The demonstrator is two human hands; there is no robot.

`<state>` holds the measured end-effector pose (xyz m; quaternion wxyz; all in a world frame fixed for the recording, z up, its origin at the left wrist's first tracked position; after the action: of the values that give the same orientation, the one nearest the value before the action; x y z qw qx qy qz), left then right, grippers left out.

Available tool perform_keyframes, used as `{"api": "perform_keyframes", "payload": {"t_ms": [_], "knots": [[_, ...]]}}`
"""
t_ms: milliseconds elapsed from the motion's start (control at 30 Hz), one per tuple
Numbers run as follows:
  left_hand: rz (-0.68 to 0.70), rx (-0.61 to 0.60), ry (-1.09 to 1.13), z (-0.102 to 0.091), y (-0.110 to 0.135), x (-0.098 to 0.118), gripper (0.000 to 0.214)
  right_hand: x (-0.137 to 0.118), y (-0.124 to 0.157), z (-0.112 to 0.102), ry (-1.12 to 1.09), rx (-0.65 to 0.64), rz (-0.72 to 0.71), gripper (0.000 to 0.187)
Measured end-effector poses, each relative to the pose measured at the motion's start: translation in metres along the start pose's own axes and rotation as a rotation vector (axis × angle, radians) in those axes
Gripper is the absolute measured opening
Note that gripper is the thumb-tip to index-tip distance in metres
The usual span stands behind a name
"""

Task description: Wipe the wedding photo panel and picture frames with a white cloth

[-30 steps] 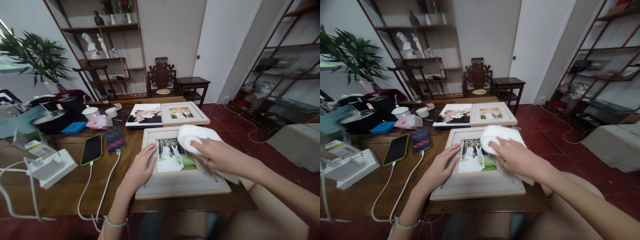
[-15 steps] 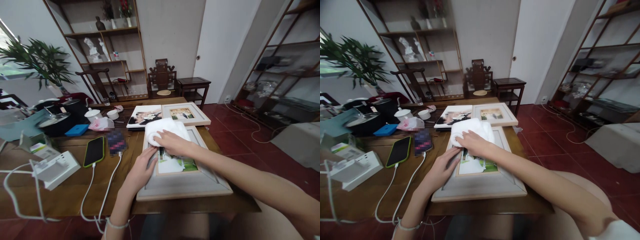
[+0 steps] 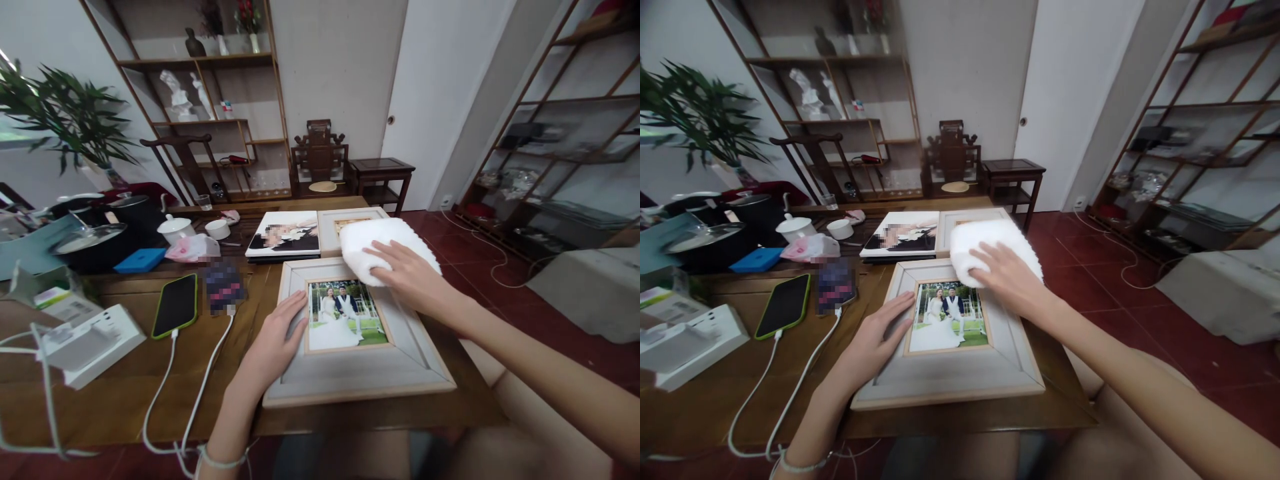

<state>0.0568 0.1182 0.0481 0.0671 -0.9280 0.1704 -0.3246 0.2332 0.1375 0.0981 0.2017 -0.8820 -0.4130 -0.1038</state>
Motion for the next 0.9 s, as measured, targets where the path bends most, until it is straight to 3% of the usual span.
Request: {"api": "perform_keyframes", "payload": {"t_ms": [167,267,367,533,633,733,900], "knots": [[-0.013,0.005,-0.012,0.000,0.000,-0.002,0.038,-0.012,-0.011,0.033,-0.138,-0.081,0.025,0.050],[-0.026,0.002,-0.012,0.001,-0.001,-0.004,0.038,-0.022,-0.010,0.036,-0.168,-0.094,0.040,0.049],[-0.037,-0.001,-0.015,0.002,-0.001,-0.006,0.038,-0.048,0.005,0.026,-0.211,-0.135,0.022,0.047],[-0.046,-0.008,-0.028,0.004,-0.001,-0.007,0.041,-0.104,0.046,-0.012,-0.392,-0.204,-0.023,0.040],[-0.048,-0.014,-0.040,0.005,-0.002,-0.008,0.043,-0.120,0.055,-0.021,-0.500,-0.233,-0.050,0.039],[-0.038,-0.023,-0.047,0.006,-0.002,-0.007,0.044,-0.103,0.045,-0.011,-0.515,-0.197,0.005,0.040],[-0.040,-0.041,-0.044,0.005,-0.001,-0.007,0.044,-0.026,0.010,0.019,-0.328,-0.041,0.185,0.036]]}}
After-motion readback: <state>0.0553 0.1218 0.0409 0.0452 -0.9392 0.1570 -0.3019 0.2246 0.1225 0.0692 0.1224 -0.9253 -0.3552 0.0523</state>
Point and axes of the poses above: each hand's wrist, its own y-axis away from the middle knuckle, its own z-axis out of the palm, x = y × z, the point moved 10 cm from there along -y, towards the middle knuckle, and after that the axes turned 7 degrees about -z, right-handed, at the moved point
